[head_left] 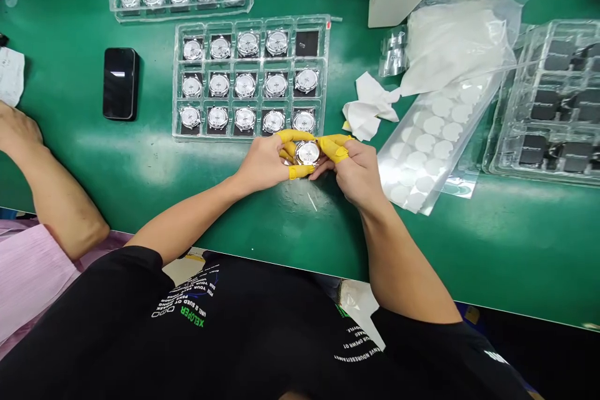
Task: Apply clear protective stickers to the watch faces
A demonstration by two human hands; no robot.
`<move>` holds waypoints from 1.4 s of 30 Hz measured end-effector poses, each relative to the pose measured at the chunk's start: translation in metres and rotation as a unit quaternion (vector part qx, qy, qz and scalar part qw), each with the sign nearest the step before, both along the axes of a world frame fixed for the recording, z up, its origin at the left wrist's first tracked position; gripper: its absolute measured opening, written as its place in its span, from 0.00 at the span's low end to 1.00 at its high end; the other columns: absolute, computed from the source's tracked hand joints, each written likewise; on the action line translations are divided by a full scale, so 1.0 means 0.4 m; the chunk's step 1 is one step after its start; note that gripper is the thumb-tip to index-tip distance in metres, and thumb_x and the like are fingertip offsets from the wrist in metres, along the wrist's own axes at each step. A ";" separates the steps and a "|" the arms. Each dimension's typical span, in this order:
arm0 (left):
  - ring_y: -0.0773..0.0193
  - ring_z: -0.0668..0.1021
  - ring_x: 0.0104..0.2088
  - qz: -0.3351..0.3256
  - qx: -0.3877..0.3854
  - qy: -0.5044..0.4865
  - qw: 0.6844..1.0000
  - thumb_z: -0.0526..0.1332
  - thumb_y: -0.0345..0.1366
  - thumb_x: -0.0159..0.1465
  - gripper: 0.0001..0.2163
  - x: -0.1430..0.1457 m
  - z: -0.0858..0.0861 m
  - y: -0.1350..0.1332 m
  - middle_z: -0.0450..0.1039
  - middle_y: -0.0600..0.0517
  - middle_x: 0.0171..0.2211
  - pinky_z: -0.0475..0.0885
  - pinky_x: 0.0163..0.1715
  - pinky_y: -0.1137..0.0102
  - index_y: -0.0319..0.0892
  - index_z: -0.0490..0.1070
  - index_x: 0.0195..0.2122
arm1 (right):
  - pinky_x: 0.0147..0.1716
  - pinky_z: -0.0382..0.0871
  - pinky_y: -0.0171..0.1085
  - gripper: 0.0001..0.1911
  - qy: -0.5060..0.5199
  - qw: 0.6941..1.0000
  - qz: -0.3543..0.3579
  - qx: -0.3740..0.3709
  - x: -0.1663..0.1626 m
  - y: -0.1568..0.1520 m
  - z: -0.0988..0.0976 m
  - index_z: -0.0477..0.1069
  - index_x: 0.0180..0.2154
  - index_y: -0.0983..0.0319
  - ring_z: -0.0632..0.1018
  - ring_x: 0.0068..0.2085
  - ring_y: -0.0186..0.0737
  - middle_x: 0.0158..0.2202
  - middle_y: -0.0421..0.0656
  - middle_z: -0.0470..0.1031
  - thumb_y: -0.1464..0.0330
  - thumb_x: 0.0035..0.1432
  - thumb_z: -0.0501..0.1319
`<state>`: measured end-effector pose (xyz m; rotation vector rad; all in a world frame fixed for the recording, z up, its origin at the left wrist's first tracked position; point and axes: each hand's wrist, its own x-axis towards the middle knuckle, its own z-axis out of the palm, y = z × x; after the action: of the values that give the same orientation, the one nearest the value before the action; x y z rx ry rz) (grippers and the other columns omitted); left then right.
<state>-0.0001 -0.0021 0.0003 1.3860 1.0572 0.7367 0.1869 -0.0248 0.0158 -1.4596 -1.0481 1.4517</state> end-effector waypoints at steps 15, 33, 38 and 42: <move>0.70 0.76 0.29 -0.010 -0.026 -0.010 1.000 0.76 0.33 0.51 0.28 -0.001 0.001 0.002 0.78 0.55 0.31 0.75 0.32 0.73 0.43 0.80 0.55 | 0.19 0.76 0.37 0.29 0.012 1.000 -0.015 0.012 -0.002 -0.001 -0.012 0.77 0.27 0.59 0.80 0.22 0.40 0.22 0.42 0.76 0.40 0.47 0.74; 0.71 0.75 0.29 0.002 -0.039 -0.040 0.998 0.76 0.32 0.49 0.27 0.002 0.008 0.004 0.78 0.54 0.32 0.74 0.31 0.74 0.42 0.81 0.53 | 0.32 0.85 0.39 0.22 0.021 0.999 0.036 -0.003 0.050 0.004 -0.009 0.83 0.30 0.61 0.84 0.27 0.41 0.29 0.44 0.83 0.53 0.42 0.82; 0.71 0.74 0.29 0.001 -0.037 -0.031 0.999 0.76 0.32 0.49 0.28 0.001 0.006 0.005 0.77 0.55 0.31 0.74 0.31 0.74 0.43 0.81 0.53 | 0.30 0.85 0.39 0.24 0.029 0.999 0.039 0.004 0.041 0.005 0.001 0.84 0.35 0.59 0.84 0.26 0.42 0.29 0.43 0.83 0.52 0.40 0.82; 0.70 0.75 0.29 -0.004 -0.027 -0.033 0.999 0.77 0.34 0.50 0.28 0.000 0.004 0.005 0.79 0.54 0.32 0.73 0.30 0.74 0.42 0.81 0.54 | 0.30 0.85 0.40 0.25 0.030 0.999 0.037 -0.001 0.048 0.006 -0.007 0.83 0.31 0.60 0.82 0.25 0.40 0.28 0.43 0.82 0.50 0.38 0.82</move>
<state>-0.0003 0.0001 0.0019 1.3097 1.0118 0.7381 0.2062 -0.0223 0.0132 -1.3830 -1.0724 1.5405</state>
